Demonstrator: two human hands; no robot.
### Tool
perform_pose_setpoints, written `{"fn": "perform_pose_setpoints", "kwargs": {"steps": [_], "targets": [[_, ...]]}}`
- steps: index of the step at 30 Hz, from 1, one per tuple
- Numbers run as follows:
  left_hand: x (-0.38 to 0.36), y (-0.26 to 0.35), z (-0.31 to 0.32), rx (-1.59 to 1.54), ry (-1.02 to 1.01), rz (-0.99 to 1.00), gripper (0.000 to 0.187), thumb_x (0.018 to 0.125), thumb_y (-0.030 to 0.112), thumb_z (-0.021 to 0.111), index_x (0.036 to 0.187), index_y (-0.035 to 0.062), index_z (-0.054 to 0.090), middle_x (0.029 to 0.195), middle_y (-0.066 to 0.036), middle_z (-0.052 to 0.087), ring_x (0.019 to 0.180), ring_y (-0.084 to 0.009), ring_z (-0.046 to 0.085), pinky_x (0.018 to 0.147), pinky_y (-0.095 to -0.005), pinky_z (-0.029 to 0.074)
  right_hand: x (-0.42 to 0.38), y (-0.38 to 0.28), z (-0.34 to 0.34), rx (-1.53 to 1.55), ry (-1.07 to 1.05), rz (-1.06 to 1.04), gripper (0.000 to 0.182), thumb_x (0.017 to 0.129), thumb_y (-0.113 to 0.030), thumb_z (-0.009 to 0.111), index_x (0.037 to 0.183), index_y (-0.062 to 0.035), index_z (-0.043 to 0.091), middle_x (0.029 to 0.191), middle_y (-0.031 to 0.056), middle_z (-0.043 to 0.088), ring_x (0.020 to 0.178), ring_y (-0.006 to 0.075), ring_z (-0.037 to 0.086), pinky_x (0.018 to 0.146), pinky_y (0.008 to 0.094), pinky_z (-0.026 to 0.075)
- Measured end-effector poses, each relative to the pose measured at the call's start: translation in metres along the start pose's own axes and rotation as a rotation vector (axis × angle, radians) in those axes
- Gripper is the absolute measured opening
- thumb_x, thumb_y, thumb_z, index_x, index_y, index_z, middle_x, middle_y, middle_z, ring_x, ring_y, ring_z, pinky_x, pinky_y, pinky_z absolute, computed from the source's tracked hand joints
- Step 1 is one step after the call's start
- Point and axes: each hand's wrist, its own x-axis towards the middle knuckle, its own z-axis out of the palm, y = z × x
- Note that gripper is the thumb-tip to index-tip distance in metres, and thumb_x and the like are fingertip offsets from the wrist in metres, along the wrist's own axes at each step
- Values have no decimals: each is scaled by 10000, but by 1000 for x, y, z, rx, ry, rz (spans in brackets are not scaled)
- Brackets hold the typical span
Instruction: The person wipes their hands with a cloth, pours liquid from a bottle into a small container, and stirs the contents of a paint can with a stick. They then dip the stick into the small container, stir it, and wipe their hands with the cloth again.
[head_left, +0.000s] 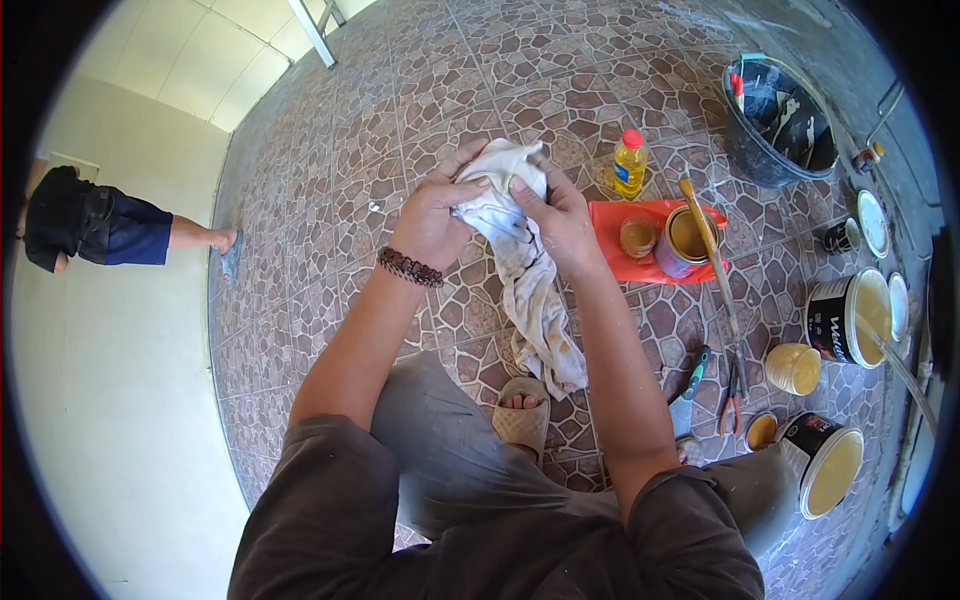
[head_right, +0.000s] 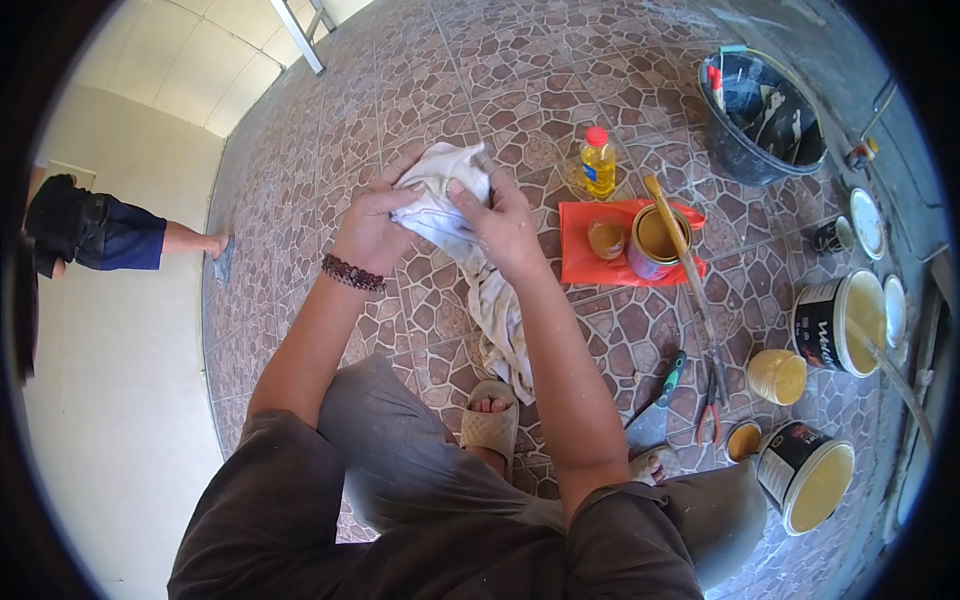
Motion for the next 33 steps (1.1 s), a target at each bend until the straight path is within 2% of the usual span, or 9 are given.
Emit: {"fn": "perform_pose_setpoints", "kwargs": {"steps": [6,11,16,18,20,21,23,30,33], "targets": [[-4,15,-11,148,93,-33,284,896,50,550,1175,-3,539,1167,-141,597,1043,-229,608,894,-350,499,-3,-10,-11,244,3,-34,350,847,-79,691,1180,-17,603,1006,54,668,882,110,618,786,255,498],[-12,19,-3,368,81,-461,354,934,249,573,1164,-21,580,1061,-107,656,980,-191,637,879,-339,493,-4,-34,-10,224,-161,52,389,829,-57,686,1204,-17,592,1010,57,666,882,117,626,771,254,501],[-5,15,-18,522,-9,-237,351,943,261,555,1169,-8,554,1082,-113,642,967,-211,639,824,-336,514,5,-29,-9,202,-96,79,462,824,-68,688,1261,-19,544,1010,58,663,880,135,624,772,266,495],[-4,8,-4,79,119,-27,349,966,253,513,1201,-5,520,1117,-120,619,1006,-221,622,855,-363,513,5,-23,-1,182,-30,57,477,831,-80,680,1279,-20,526,1034,83,659,909,170,626,801,288,491],[-6,4,5,66,153,-21,345,974,249,496,1213,1,509,1133,-118,609,1027,-224,611,874,-370,508,-3,-16,12,-613,497,-528,536,884,-219,622,1352,-22,449,1251,204,558,1170,336,525,1007,454,376],[-7,3,8,52,183,-15,341,983,245,478,1226,6,497,1149,-115,598,1049,-227,600,892,-377,504,-11,-15,26,-612,494,-529,536,884,-219,622,1352,-22,449,1251,204,558,1170,336,525,1007,454,376],[-6,3,5,90,163,-27,328,989,250,473,1223,22,504,1136,-99,603,1027,-213,603,891,-358,505,-27,-14,50,-961,22,-489,654,921,-419,512,1419,-27,352,1443,254,345,1367,453,240,1097,607,106],[-22,-19,46,309,432,54,329,989,290,460,1186,34,526,1127,-97,590,1016,-195,578,911,-338,474,-7,-25,46,-719,-120,-163,799,913,-564,394,1475,-29,203,1529,232,173,1406,482,56,1063,677,-29],[-22,-3,46,-271,346,62,244,983,183,490,1140,10,557,1062,-71,626,958,-210,619,871,-305,511,-28,-21,72,-897,-96,-184,852,895,-587,404,1467,5,188,1532,253,124,1407,485,32,1085,645,-26]]}}
